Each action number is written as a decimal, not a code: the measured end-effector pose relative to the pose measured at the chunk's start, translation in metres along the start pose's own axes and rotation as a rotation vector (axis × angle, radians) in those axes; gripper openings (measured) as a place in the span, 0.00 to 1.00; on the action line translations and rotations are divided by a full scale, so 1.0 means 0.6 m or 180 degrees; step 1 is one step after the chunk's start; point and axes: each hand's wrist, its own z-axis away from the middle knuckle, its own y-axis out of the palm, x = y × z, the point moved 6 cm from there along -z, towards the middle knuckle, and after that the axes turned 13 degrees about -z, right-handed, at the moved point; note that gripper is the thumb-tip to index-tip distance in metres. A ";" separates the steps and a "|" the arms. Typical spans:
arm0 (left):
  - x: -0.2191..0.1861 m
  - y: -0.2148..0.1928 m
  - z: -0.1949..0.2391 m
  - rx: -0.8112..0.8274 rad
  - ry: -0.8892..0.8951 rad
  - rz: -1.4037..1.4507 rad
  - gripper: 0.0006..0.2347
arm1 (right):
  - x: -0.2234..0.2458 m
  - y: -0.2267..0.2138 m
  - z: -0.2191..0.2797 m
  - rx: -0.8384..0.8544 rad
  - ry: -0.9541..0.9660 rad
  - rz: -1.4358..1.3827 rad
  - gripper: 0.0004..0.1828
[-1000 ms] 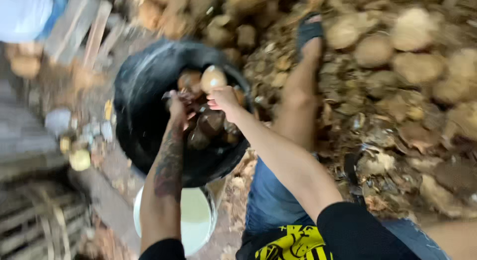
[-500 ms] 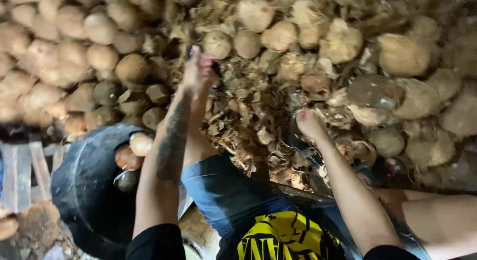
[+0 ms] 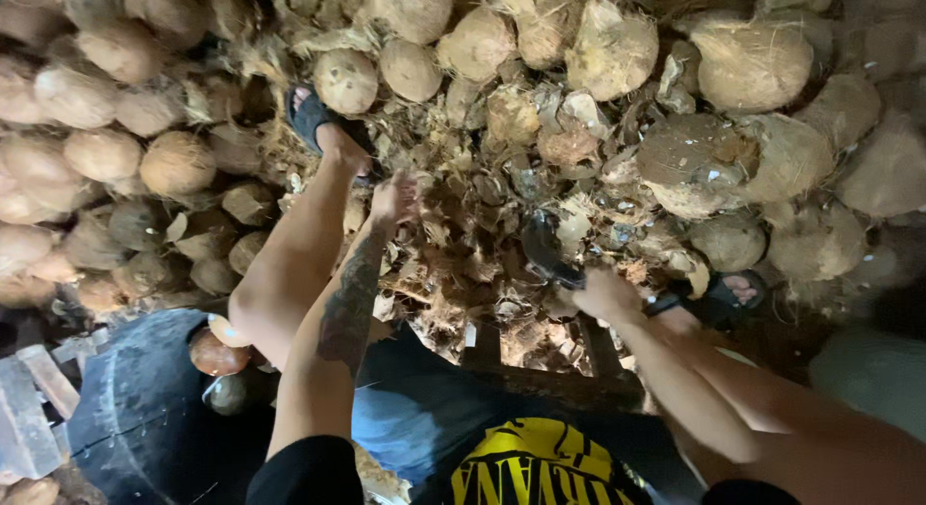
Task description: The person repeatedly picks up coconuts from a large pile and uses a machete to chop away the fibrous husk. After peeling, the person places the coconuts into a black bucket. The process is repeated continuously for multiple coconuts.
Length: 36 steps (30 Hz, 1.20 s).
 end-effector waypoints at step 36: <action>0.156 -0.185 -0.370 -0.3758 -0.8019 0.5997 0.44 | -0.153 -0.471 0.277 -0.1874 -0.2438 -0.4863 0.14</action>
